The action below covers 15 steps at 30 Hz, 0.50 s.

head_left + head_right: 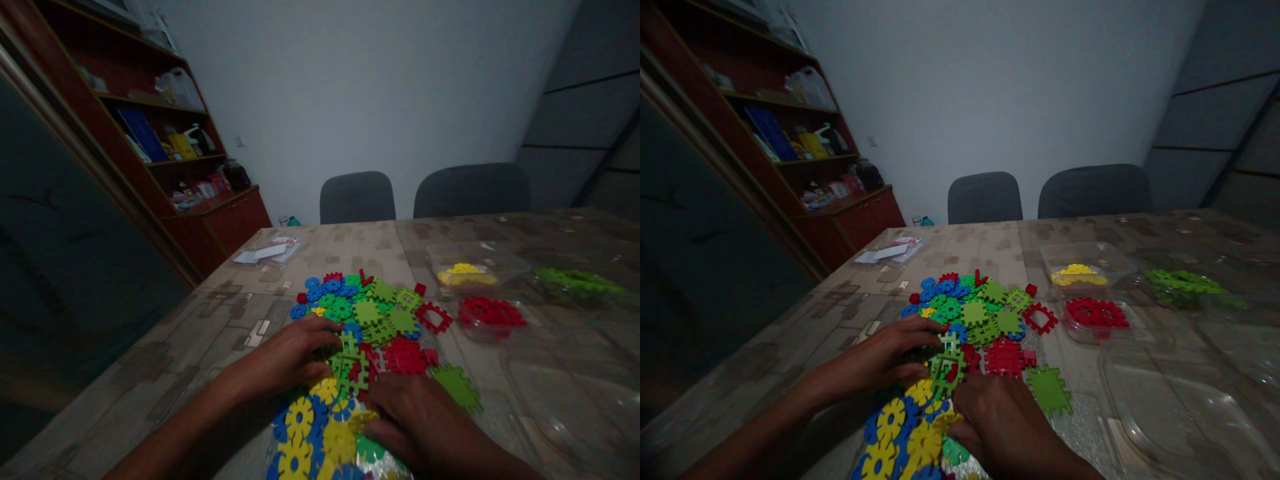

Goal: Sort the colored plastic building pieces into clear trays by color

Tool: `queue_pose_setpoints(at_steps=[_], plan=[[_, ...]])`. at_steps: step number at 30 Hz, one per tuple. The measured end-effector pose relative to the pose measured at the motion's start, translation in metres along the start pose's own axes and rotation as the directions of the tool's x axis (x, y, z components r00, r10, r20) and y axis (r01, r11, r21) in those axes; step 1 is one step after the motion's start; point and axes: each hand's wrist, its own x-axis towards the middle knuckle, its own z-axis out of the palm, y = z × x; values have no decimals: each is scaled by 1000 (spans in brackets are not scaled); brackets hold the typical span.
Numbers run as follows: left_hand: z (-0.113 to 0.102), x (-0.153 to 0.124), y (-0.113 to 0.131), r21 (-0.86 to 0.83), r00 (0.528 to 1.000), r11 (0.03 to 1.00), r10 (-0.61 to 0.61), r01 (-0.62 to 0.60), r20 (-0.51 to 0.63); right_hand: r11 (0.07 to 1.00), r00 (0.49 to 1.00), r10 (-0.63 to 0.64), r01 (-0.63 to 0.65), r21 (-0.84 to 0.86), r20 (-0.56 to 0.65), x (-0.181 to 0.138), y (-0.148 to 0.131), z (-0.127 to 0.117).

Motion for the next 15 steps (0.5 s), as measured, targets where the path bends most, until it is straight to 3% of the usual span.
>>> queue_pose_setpoints(at_steps=[6,9,12,15], plan=[[1,0,3,-3,999,1000,27,-28,-27,990,996,42,-30,137,-81,-9,6,-35],[-1,-1,6,-18,998,998,67,-67,-8,991,973,115,-127,-47,-202,-13,28,-63],[-5,-3,12,-58,994,994,98,-96,42,926,899,148,-272,-261,-413,-21,60,-96],[-10,-5,18,-92,990,991,103,-94,92,834,804,251,-462,-301,-538,-32,87,-127]])
